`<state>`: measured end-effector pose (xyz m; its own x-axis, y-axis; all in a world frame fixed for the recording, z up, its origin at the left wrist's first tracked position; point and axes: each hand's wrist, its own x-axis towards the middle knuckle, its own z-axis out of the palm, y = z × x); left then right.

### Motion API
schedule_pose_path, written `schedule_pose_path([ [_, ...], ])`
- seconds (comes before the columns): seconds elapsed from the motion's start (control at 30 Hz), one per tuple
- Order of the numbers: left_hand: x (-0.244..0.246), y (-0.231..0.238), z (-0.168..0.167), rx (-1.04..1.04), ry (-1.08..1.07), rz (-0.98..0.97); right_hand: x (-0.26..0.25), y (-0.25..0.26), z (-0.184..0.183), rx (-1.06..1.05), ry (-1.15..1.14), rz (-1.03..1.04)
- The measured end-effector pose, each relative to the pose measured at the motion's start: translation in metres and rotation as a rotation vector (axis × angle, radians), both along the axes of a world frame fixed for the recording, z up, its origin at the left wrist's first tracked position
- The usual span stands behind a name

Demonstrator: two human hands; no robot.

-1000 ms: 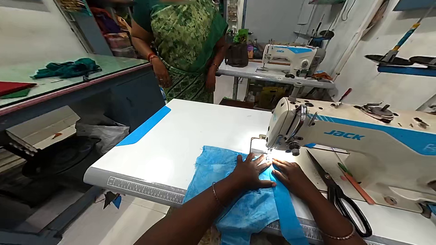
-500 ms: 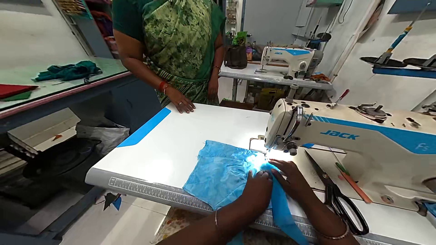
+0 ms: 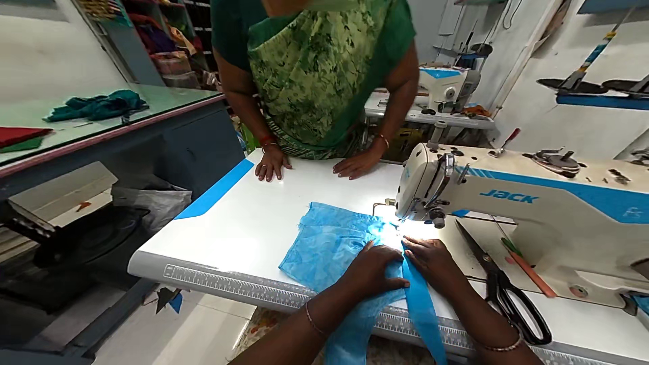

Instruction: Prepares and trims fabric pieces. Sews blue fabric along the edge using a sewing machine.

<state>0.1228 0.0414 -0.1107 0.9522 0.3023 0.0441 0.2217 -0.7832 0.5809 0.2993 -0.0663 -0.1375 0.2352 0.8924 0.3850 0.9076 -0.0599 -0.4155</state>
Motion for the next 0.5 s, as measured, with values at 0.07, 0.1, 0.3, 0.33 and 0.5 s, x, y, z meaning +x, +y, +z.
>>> schedule_pose_path([
  [0.07,0.004,0.007,-0.003,0.021,-0.027,-0.019,-0.001,-0.001,-0.001,0.037,-0.025,0.028],
  [0.1,0.005,0.010,-0.003,0.026,-0.036,-0.022,-0.001,-0.002,-0.002,0.063,-0.042,0.045],
  [0.3,0.010,-0.014,0.006,0.164,0.041,0.042,-0.005,-0.004,0.004,-0.046,0.013,-0.008],
  [0.33,0.010,-0.022,0.006,0.171,0.068,0.072,-0.005,-0.004,0.006,-0.089,0.014,-0.020],
  [0.5,0.002,-0.013,0.008,0.084,0.148,0.080,-0.004,-0.001,0.001,-0.079,-0.072,-0.044],
])
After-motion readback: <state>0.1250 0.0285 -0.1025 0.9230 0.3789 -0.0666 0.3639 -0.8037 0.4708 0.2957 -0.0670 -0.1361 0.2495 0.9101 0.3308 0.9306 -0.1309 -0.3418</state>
